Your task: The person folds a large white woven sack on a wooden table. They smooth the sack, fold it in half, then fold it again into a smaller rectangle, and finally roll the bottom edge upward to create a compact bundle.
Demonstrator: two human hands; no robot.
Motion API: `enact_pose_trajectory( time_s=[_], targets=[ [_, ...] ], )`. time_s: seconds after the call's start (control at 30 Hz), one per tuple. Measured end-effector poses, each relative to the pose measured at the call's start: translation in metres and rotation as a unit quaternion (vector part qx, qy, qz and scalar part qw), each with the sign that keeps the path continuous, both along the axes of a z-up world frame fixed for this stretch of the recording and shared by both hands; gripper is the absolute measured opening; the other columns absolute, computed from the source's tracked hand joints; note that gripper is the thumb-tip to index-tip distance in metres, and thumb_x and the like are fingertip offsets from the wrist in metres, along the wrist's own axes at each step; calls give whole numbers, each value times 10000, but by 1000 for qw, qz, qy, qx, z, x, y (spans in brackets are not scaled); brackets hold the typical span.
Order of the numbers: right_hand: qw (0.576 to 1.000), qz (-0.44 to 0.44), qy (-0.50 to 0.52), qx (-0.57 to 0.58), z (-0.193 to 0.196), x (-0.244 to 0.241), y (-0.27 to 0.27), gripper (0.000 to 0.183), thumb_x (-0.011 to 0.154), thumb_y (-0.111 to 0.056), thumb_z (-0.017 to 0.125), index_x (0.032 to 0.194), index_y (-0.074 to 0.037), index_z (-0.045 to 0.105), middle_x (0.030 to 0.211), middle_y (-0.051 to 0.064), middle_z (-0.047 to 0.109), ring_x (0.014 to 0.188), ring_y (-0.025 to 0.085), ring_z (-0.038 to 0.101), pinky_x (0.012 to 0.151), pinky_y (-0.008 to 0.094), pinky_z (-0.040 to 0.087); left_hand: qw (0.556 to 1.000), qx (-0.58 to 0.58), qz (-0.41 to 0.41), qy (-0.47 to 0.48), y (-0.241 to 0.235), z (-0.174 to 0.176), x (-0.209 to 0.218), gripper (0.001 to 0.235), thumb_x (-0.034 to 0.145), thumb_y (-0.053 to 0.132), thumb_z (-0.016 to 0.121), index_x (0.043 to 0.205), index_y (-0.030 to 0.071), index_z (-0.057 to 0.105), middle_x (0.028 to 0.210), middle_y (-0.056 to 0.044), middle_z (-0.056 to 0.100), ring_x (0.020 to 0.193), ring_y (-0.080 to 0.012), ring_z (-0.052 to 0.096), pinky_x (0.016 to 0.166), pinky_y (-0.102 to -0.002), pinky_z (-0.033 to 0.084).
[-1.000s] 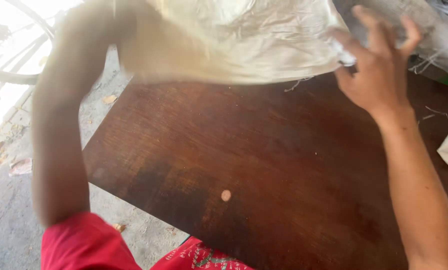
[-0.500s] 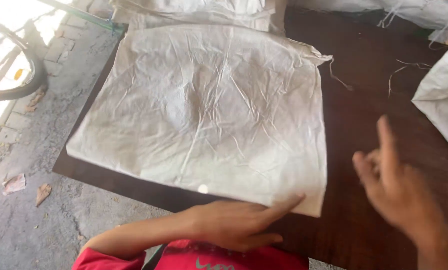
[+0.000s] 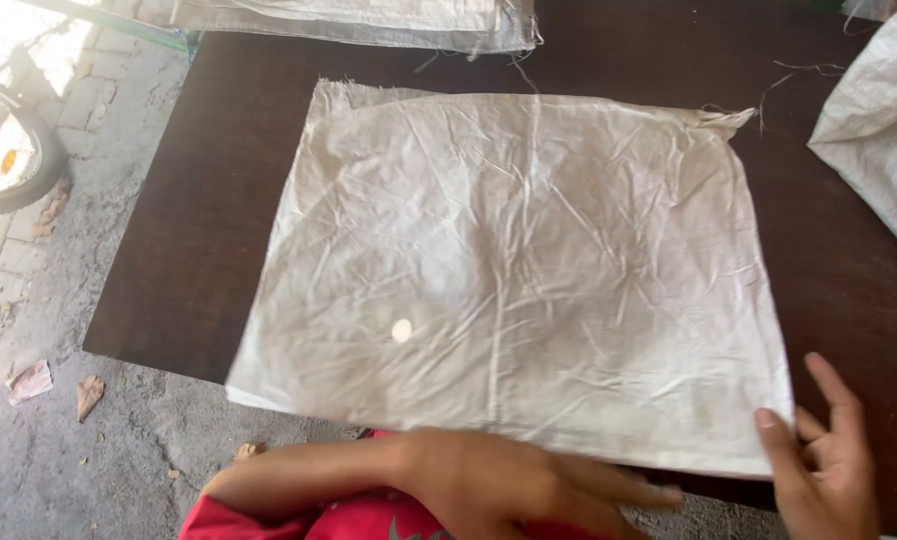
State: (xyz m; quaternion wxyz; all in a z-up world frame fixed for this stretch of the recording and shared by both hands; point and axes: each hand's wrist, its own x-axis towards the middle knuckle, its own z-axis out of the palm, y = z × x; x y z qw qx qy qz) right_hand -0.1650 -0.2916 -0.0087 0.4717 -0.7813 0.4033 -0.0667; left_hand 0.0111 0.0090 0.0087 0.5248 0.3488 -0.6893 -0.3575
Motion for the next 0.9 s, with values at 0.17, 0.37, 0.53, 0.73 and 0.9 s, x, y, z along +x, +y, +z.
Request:
enact_pose_trajectory(
  time_s=[0.17, 0.37, 0.53, 0.73, 0.9],
  targets=[
    [992, -5, -44, -121, 16, -6, -6, 669, 1059, 29, 511, 1664, 38, 227, 1111, 408, 643, 998, 377, 707, 837, 469, 608, 902, 180, 291, -264, -4, 1, 16, 669, 1055, 518, 517, 1567, 90, 468, 1696, -207, 335, 1594, -374, 274, 1295, -509, 240],
    [986, -35, -32, -161, 11, -21, -27, 653, 1091, 0, 480, 1689, 41, 222, 1005, 370, 668, 915, 399, 709, 855, 479, 591, 723, 179, 476, -467, -7, -39, 34, 820, 995, 633, 480, 1582, 71, 369, 1683, -177, 286, 1583, -355, 193, 1280, -536, 112],
    [982, -65, -55, -170, -31, -65, -49, 459, 1246, -281, 499, 1399, 147, 436, 1134, 348, 647, 1106, 388, 680, 1047, 530, 531, 728, 186, 472, -461, -10, -39, 41, 817, 998, 650, 454, 1589, 92, 367, 1675, -141, 298, 1574, -340, 198, 1275, -530, 137],
    [958, -70, -256, -110, -2, -37, -2, 454, 1084, -292, 596, 1353, 68, 531, 1233, 227, 630, 1243, 261, 639, 1138, 453, 490, 715, 218, 396, -533, -29, -23, 83, 805, 997, 676, 432, 1519, 63, 432, 1572, -133, 400, 1343, -303, 444, 1122, -490, 367],
    [911, 26, -408, -60, 13, -20, 29, 383, 1146, -188, 679, 1394, 61, 528, 1247, 200, 622, 1118, 208, 637, 1048, 323, 515, 717, 146, 447, -515, -50, -38, 109, 819, 991, 637, 513, 1504, 2, 454, 1576, -136, 417, 1202, -283, 472, 989, -430, 466]
  ],
)
